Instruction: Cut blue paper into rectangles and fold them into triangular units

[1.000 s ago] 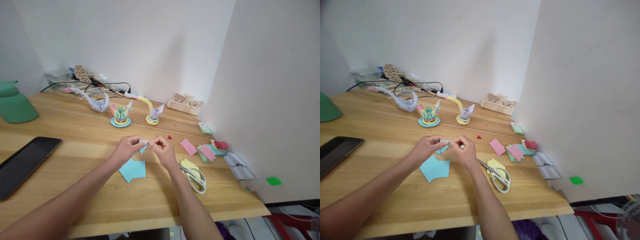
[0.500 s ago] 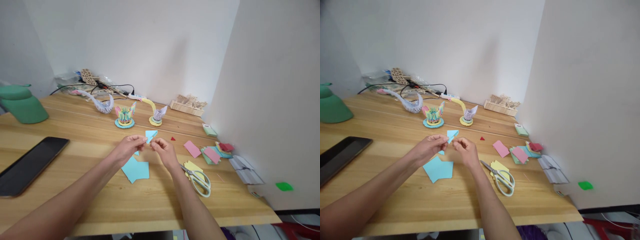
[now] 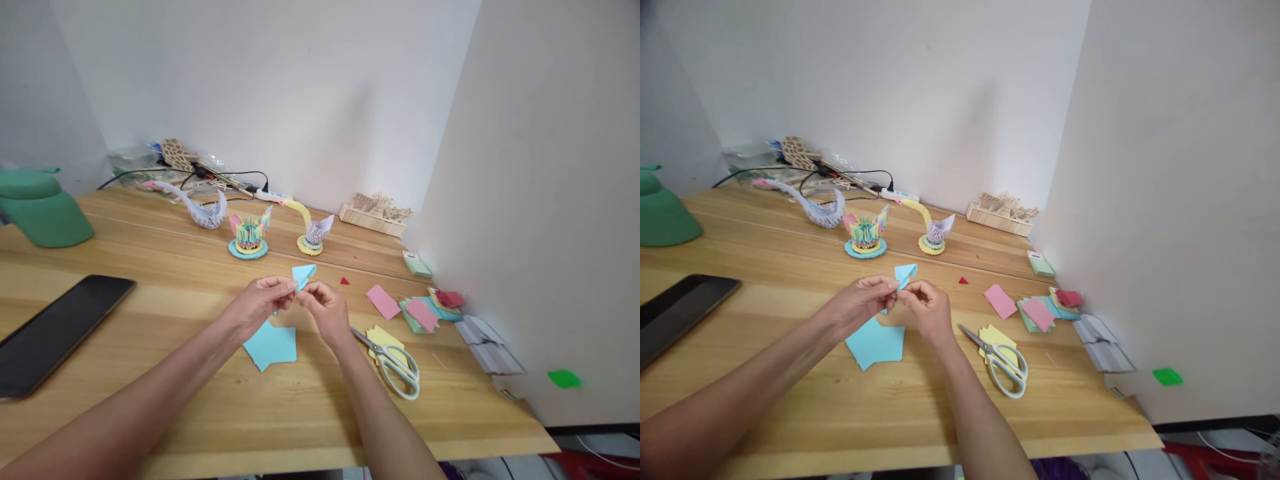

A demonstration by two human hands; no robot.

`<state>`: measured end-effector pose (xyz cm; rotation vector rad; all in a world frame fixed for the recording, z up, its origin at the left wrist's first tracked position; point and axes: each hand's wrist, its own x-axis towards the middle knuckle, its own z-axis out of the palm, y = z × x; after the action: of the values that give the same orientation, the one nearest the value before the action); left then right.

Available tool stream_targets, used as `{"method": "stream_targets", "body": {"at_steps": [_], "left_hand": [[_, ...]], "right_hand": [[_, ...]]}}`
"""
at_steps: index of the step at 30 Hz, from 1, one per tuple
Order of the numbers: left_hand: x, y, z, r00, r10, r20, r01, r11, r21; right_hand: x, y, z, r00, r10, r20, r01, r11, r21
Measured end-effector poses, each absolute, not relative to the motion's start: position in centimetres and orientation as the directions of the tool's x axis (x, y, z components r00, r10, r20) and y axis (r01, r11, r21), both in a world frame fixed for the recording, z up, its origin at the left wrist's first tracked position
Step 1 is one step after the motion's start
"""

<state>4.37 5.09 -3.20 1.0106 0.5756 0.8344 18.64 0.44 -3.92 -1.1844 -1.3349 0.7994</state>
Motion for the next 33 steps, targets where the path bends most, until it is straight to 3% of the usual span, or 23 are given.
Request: {"method": "stream_targets", "body": {"at_steps": [8, 19, 24, 27, 33], "left_hand": [[4.4, 5.1, -3.4, 0.544, 0.839, -0.020, -0.318, 0.228, 0.920], [4.7, 5.4, -4.1, 0.440, 0.894, 0.082, -0.161, -0.011, 0.987], [4.0, 5.9, -3.6, 0.525, 0.851, 0.021, -0.246, 0.128, 0.961], [3.6, 5.8, -3.2, 0.646, 0.762, -0.040, -0.274, 0.280, 0.920], [3.5, 5.5, -3.3, 0.752, 0.654, -0.086, -0.266, 0.420, 0.867]], "right_hand": [[18.4, 0.4, -3.6, 0.173, 0.950, 0.260, 0.198, 0.225, -0.954], [17.8, 0.4, -4.1, 0.245, 0.934, 0.260, 0.262, 0.194, -0.945], [20.3, 0.4, -3.2, 0.124, 0.959, 0.253, 0.355, 0.195, -0.914], [21.9, 0.2, -2.1, 0.174, 0.917, 0.360, 0.456, 0.249, -0.855], [21.8, -0.1, -1.9, 0.013, 0.855, 0.518, 0.580, 0.416, -0.701]]}}
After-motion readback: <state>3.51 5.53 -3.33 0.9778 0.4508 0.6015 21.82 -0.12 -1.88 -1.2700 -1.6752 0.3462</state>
